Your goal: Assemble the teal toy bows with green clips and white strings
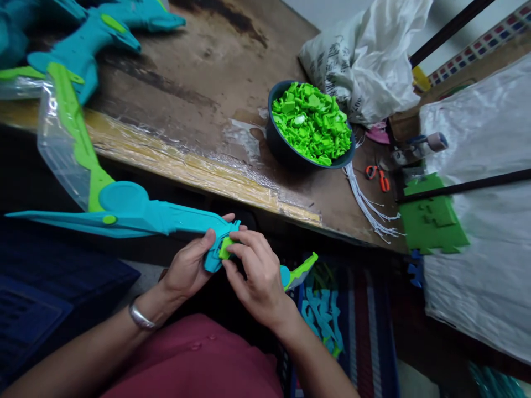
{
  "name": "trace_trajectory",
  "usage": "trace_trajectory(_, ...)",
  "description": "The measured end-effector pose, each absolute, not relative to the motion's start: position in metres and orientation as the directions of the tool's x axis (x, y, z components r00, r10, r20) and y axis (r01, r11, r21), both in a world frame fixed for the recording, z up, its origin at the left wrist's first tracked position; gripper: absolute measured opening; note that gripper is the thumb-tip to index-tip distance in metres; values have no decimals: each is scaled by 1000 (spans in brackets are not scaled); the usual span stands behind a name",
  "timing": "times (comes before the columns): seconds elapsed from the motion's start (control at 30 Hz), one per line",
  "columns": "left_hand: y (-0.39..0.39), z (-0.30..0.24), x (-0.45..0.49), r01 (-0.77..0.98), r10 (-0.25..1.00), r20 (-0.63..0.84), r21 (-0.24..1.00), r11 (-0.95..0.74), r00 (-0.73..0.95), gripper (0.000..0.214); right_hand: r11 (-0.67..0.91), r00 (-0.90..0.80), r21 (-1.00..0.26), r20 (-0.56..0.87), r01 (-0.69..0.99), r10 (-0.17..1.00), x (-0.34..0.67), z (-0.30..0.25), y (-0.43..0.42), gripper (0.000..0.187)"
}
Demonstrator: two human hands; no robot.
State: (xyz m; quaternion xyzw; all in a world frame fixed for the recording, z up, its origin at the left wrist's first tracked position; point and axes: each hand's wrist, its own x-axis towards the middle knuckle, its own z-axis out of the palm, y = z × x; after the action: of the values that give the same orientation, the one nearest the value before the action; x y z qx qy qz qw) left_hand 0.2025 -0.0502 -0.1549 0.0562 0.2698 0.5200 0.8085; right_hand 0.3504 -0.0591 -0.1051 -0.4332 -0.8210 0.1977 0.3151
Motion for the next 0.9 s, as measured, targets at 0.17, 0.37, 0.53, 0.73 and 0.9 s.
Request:
trace_trajectory(0.17, -52, -156, 206, -809, 871, -368, 369, 457, 325, 46, 555, -424, -590, 360, 587, 831, 352, -102, -61, 18)
trace_trajectory(0.37, -51, -155, 206, -806, 878, -368, 390, 446, 308, 50, 578, -408, -551, 410, 602, 816, 349, -109, -63, 21)
trace_trajectory(0.53, -51, -152, 205, -793, 865, -393, 393, 465, 312, 50, 615, -456, -397, 426, 681, 781, 341, -115, -71, 35)
trace_trajectory(0.73, -54, -151, 203, -770, 859, -402, 418, 482, 319, 63, 545, -378, -412, 422, 730, 824, 333, -115, -82, 41)
trace_trajectory(0.9, -54, -156, 205, -773, 848, -441, 412, 482, 294, 56, 563, -377, -434, 444, 704, 813, 332, -122, -83, 47)
